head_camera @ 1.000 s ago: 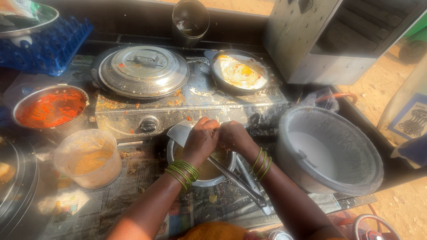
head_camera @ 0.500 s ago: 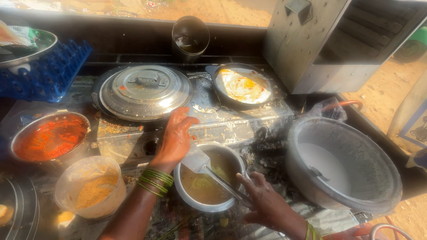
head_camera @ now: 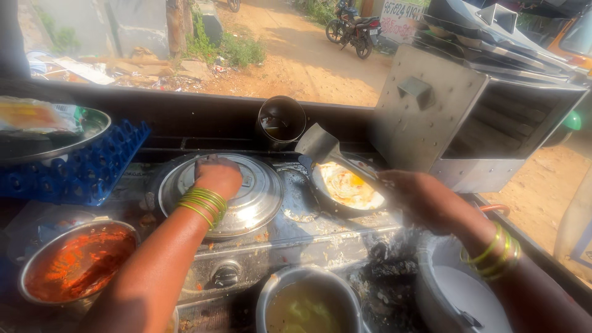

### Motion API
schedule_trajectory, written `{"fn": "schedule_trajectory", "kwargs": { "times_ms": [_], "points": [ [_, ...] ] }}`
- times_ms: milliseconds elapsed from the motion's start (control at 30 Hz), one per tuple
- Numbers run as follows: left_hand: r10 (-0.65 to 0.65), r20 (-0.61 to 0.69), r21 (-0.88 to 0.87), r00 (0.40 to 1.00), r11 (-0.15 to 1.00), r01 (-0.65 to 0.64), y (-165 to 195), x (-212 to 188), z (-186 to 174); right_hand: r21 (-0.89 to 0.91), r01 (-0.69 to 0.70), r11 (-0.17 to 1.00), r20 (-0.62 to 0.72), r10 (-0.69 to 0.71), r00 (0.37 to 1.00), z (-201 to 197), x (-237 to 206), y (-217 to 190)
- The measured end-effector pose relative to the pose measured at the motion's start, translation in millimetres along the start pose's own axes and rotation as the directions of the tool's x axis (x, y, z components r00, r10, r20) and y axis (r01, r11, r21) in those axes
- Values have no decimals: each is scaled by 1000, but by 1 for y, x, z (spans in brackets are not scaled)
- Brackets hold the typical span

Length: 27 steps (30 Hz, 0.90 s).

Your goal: The person cracks an egg into a small pan on a gas stove, adds oil and red spice, and cooks the egg while flipping it with a spatula. They also handle a metal container and currency notes during the process.

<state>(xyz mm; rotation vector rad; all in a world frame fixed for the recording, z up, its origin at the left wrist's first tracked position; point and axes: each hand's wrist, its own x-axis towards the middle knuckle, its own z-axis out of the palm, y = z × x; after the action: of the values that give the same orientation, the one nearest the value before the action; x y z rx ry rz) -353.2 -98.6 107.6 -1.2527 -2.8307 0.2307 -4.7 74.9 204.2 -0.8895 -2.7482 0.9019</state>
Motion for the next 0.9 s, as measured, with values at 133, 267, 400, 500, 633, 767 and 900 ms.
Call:
{"fn": "schedule_trajectory", "kwargs": {
  "times_ms": [133,267,400,500,633,767,900],
  "points": [
    [-72,-29,78,997,994,75,26,-3,-7,-363,66,929,116,-25,993,-1,108,-79],
    [-20,7,92,1000,996,20,35,-19,-25,-566,379,732,238,-295,925,31,191,-113],
    [-33,33,56,999,998,31,31,-33,-38,-667,744,-43,696,-393,601,65,218,-128],
    [-48,21,-21,999,999,48,26,-37,-43,-575,700,423,442,-559,701,78,217,-109],
    [-58,67,-33,996,998,60,26,-43,-43,-379,760,528,113,-789,604,73,187,-83],
    [-61,106,17,992,998,59,29,-41,-44,396,38,918,-5,-40,999,44,145,-60],
    [-43,137,100,990,995,29,30,-34,-36,217,-88,972,-76,106,991,-2,103,-24]
  ]
}}
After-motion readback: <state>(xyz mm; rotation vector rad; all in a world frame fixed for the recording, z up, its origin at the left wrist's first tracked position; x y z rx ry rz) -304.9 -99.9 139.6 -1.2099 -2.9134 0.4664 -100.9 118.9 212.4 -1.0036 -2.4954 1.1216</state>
